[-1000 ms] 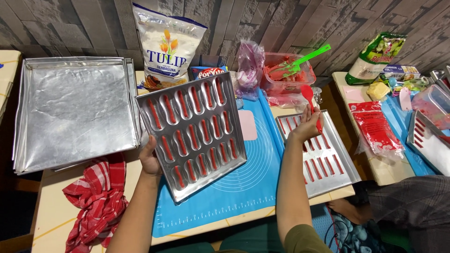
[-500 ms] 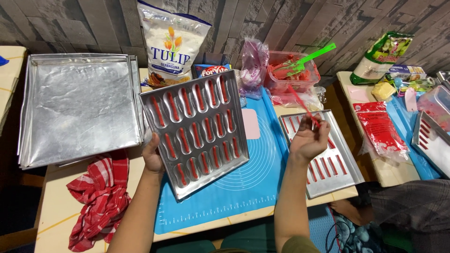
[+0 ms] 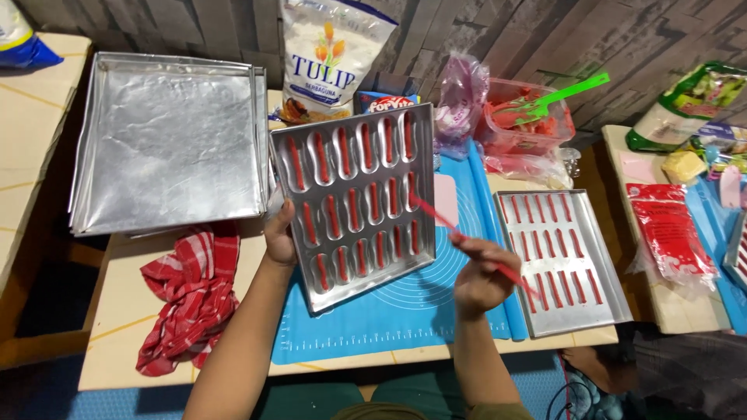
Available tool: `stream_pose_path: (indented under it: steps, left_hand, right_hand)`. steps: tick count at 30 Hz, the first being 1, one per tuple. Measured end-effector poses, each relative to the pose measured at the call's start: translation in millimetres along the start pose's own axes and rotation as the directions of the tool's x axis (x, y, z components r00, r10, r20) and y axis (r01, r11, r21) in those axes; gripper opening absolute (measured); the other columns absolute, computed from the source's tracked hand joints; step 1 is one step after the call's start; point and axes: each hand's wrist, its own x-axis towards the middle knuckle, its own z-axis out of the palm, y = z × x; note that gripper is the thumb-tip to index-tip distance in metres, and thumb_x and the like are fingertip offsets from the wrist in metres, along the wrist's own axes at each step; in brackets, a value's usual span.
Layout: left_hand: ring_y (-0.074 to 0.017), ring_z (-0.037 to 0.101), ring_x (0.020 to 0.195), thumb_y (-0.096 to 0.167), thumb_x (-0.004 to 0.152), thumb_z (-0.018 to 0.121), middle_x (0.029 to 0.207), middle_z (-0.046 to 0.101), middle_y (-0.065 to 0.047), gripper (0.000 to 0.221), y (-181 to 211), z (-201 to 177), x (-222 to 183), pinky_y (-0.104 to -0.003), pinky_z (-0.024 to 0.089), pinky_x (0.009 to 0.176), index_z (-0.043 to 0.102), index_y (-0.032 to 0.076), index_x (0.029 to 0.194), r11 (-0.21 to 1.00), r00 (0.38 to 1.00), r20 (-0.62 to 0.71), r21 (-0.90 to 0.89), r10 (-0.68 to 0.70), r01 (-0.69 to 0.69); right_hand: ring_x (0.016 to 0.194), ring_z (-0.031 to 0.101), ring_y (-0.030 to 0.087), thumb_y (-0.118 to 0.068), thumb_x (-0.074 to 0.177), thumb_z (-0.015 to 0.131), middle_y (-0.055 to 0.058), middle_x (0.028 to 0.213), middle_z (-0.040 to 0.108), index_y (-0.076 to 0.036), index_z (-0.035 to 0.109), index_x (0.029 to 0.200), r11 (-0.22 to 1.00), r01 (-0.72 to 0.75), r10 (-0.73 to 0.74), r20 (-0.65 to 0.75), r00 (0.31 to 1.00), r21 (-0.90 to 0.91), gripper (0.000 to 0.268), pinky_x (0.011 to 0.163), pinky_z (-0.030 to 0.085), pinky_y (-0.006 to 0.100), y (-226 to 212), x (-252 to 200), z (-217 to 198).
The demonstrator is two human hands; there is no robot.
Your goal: Greasing a metal baking mold with multiple slots using a red spatula in a bakery setting.
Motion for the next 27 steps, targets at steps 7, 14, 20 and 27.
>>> stream_pose_path:
  steps: [7, 14, 20, 27]
  left_hand:
    - [-0.0333, 0.063, 0.123, 0.036, 0.098, 0.052, 0.135, 0.065, -0.018, 0.056, 0.9, -1.8, 1.3, -0.054, 0.046, 0.108, 0.052, 0.01, 0.147, 1.0, 0.999, 0.037, 0.0, 0.003, -0.003]
    - [-0.0329, 0.067, 0.114, 0.04, 0.097, 0.049, 0.127, 0.068, -0.018, 0.057, -13.4, -23.9, -0.7, -0.054, 0.048, 0.106, 0.054, 0.011, 0.145, 0.998, 0.997, 0.053, -0.003, -0.064, 0.065]
    - [-0.0308, 0.069, 0.108, 0.04, 0.098, 0.049, 0.12, 0.071, -0.017, 0.054, -9.9, -4.4, -4.3, -0.052, 0.05, 0.104, 0.056, 0.01, 0.142, 0.997, 0.993, 0.084, -0.01, -0.08, 0.081]
    - [-0.0279, 0.07, 0.103, 0.04, 0.1, 0.049, 0.113, 0.072, -0.016, 0.05, -6.4, 12.2, -7.8, -0.048, 0.053, 0.101, 0.06, 0.008, 0.138, 0.995, 0.99, 0.103, -0.015, -0.093, 0.095]
  right_hand:
    - [0.071, 0.078, 0.045, -0.032, 0.102, 0.061, 0.027, 0.077, 0.077, -0.002, 0.061, 0.088, 1.0, 0.007, -0.001, 0.328, 0.945, -0.019, 0.032, 0.069, 0.065, 0.054, -5.8, -57.3, 13.1]
    - [0.068, 0.079, 0.035, -0.039, 0.104, 0.057, 0.017, 0.082, 0.082, -0.008, 0.063, 0.089, 0.986, 0.149, -0.089, 0.509, 0.856, -0.079, 0.035, 0.07, 0.066, 0.046, -27.6, -55.9, 39.2]
    - [0.065, 0.078, 0.032, -0.034, 0.105, 0.058, 0.018, 0.082, 0.081, -0.005, 0.065, 0.09, 0.976, 0.215, -0.162, 0.542, 0.825, -0.035, 0.034, 0.07, 0.067, 0.047, -24.7, -55.1, 40.6]
    - [0.063, 0.077, 0.031, -0.028, 0.106, 0.059, 0.019, 0.081, 0.08, 0.0, 0.065, 0.089, 0.951, 0.306, -0.237, 0.539, 0.808, -0.041, 0.033, 0.07, 0.067, 0.048, -24.2, -50.3, 48.5]
